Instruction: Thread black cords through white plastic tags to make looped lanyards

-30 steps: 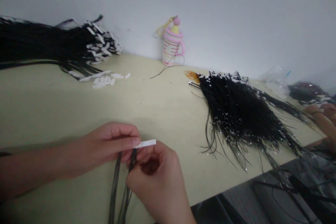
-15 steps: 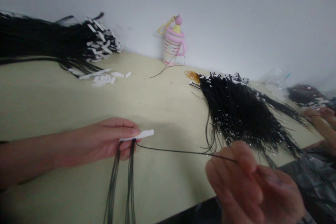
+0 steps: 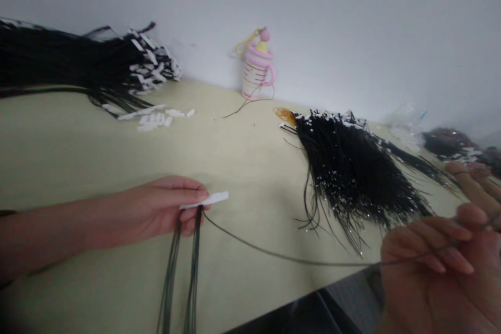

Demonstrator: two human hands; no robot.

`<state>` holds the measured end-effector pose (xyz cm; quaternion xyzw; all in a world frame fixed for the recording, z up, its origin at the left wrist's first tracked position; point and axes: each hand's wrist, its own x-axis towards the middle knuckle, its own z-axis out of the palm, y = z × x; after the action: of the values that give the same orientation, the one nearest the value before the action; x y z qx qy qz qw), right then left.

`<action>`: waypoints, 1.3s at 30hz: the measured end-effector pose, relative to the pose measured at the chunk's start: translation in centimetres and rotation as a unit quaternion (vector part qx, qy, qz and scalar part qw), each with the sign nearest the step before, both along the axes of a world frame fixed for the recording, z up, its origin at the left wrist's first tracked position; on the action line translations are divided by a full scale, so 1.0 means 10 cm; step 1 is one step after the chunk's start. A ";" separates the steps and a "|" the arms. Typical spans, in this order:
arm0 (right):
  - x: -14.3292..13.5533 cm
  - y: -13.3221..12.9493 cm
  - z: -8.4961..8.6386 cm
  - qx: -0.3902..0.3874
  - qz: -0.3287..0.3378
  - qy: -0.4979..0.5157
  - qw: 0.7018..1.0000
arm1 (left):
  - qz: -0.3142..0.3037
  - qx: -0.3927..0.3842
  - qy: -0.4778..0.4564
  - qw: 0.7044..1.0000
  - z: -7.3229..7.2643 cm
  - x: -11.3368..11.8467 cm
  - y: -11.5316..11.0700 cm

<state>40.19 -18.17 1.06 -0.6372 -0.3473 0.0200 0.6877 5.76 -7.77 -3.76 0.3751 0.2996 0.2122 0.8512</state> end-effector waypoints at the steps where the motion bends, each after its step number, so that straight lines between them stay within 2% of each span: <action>1: -0.12 0.02 -0.01 0.006 0.046 0.041 0.998 | 0.001 0.002 -0.002 1.000 -0.01 0.00 0.00; 3: -0.44 0.06 -0.08 0.099 0.033 0.059 0.993 | 0.002 0.005 -0.002 1.000 -0.02 0.00 0.00; 4: -0.61 0.09 -0.12 0.110 0.034 0.054 0.992 | 0.003 0.005 -0.003 1.000 -0.03 0.00 0.01; 8: -1.19 0.20 -0.32 -0.016 0.176 0.022 0.984 | 0.002 -0.008 -0.003 1.000 -0.03 0.00 0.02; 11: -1.46 0.24 -0.44 -0.136 0.204 -0.092 0.965 | 0.003 -0.013 -0.001 1.000 -0.01 0.00 0.01; 13: -1.57 0.24 -0.49 -0.175 0.222 -0.174 0.943 | 0.007 -0.009 -0.004 1.000 -0.01 0.00 0.00; 16: -1.66 0.22 -0.51 -0.171 0.285 -0.250 0.909 | 0.008 -0.005 -0.013 1.000 -0.04 -0.01 -0.01; 19: -1.68 0.21 -0.51 -0.153 0.325 -0.262 0.896 | 0.007 -0.009 -0.018 1.000 -0.06 -0.01 0.00; 27: -1.72 0.22 -0.51 -0.163 0.324 -0.247 0.898 | 0.011 -0.005 -0.002 1.000 -0.02 0.00 -0.01; 36: -1.72 0.24 -0.52 -0.168 0.330 -0.239 0.898 | 0.017 0.010 0.020 1.000 -0.04 0.00 -0.01; 39: -1.74 0.25 -0.50 -0.159 0.314 -0.254 0.901 | 0.020 0.013 0.022 0.999 -0.03 0.00 -0.02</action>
<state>22.79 -15.67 -3.92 -0.5795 -0.6844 0.1271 0.4239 5.73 -7.94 -4.08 0.3844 0.3227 0.2249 0.8352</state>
